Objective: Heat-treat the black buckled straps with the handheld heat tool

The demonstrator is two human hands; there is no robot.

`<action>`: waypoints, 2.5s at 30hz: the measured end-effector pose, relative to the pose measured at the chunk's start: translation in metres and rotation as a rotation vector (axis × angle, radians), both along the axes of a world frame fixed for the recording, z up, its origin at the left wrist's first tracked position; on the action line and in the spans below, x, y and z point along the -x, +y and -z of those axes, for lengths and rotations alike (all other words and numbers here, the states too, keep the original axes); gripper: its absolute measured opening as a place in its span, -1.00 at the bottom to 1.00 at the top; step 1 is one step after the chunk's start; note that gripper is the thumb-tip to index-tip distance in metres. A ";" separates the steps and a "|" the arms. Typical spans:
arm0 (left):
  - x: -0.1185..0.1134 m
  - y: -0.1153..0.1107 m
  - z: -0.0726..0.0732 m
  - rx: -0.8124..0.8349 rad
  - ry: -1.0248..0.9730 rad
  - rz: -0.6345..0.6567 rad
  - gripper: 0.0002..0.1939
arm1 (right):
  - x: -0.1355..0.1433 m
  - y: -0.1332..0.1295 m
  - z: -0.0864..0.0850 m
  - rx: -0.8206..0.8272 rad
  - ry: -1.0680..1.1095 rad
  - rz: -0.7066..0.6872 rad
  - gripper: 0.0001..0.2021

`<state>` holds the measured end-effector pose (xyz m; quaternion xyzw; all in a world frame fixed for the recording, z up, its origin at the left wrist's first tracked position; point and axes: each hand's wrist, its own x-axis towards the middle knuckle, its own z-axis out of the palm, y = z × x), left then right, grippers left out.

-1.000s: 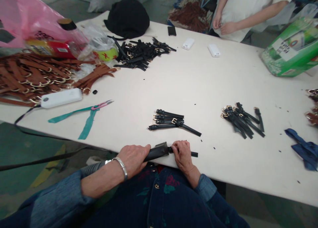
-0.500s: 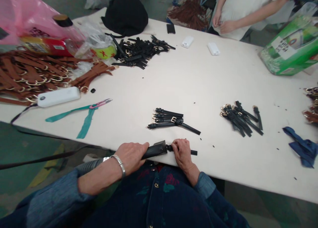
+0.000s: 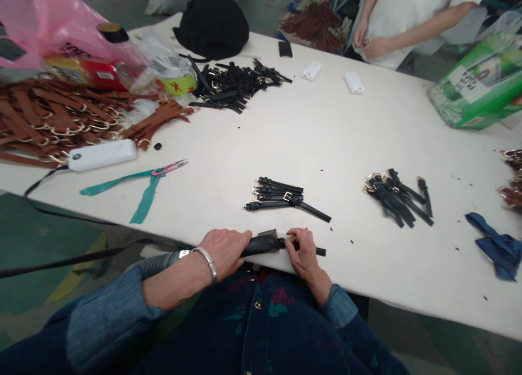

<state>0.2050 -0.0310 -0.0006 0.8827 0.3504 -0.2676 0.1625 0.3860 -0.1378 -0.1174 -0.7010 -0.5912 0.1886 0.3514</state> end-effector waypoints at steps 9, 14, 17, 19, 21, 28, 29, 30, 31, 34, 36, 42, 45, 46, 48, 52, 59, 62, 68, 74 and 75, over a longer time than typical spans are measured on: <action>-0.006 0.004 -0.003 -0.025 0.079 0.003 -0.71 | -0.015 -0.016 -0.003 0.006 -0.117 -0.069 -0.85; -0.010 0.001 -0.002 -0.026 0.014 0.015 -0.71 | -0.017 -0.019 0.006 -0.015 -0.050 -0.073 -0.82; -0.006 -0.001 0.001 -0.040 -0.012 0.045 -0.71 | -0.017 -0.018 0.007 -0.014 -0.031 -0.068 -0.82; 0.000 0.000 0.003 -0.047 -0.009 0.054 -0.71 | -0.016 -0.017 0.007 -0.013 -0.028 -0.056 -0.83; 0.005 0.003 0.003 -0.038 0.011 0.042 -0.71 | -0.015 -0.018 0.007 -0.008 -0.026 -0.045 -0.84; -0.009 0.004 0.000 -0.052 -0.021 0.067 -0.72 | -0.016 -0.018 0.010 -0.007 0.001 -0.034 -0.84; -0.011 0.003 0.000 -0.054 -0.031 0.065 -0.72 | -0.016 -0.018 0.011 -0.007 0.004 -0.031 -0.84; -0.012 0.003 0.001 -0.054 -0.034 0.058 -0.72 | -0.016 -0.018 0.011 -0.005 0.005 -0.028 -0.84; -0.012 0.003 0.001 -0.054 -0.030 0.046 -0.72 | -0.016 -0.018 0.011 -0.003 0.003 -0.027 -0.84; -0.006 0.004 0.001 -0.032 0.006 0.013 -0.72 | -0.017 -0.018 0.012 -0.001 -0.014 -0.031 -0.84; -0.004 0.006 0.000 -0.014 0.027 -0.002 -0.72 | -0.017 -0.018 0.012 -0.006 -0.023 -0.039 -0.85; -0.008 0.002 0.005 -0.086 -0.037 0.035 -0.73 | -0.017 -0.018 0.011 -0.027 -0.037 -0.035 -0.85; -0.006 0.001 0.012 -0.095 -0.043 0.011 -0.73 | -0.017 -0.018 0.011 -0.032 -0.030 -0.038 -0.85; -0.005 0.001 0.014 -0.094 -0.038 -0.002 -0.72 | -0.017 -0.018 0.012 -0.034 -0.029 -0.039 -0.85; -0.003 0.002 0.018 -0.083 -0.030 -0.027 -0.70 | -0.017 -0.018 0.012 -0.034 -0.030 -0.038 -0.85; 0.000 0.000 0.020 -0.066 -0.029 -0.070 -0.67 | -0.016 -0.018 0.012 -0.027 -0.030 -0.027 -0.85; 0.009 -0.011 0.013 -0.075 -0.032 0.010 -0.73 | -0.015 -0.018 0.010 -0.022 -0.030 -0.034 -0.85; 0.006 -0.010 0.013 -0.086 -0.042 0.007 -0.73 | -0.016 -0.017 0.011 -0.021 -0.030 -0.020 -0.85; -0.002 -0.008 0.018 -0.089 -0.027 -0.094 -0.70 | -0.016 -0.018 0.014 -0.023 -0.033 -0.014 -0.85; 0.003 -0.012 0.016 -0.092 -0.052 -0.075 -0.69 | -0.014 -0.020 0.012 -0.022 -0.038 -0.017 -0.84; 0.005 -0.013 0.016 -0.090 -0.050 -0.068 -0.69 | -0.014 -0.020 0.012 -0.021 -0.038 -0.017 -0.84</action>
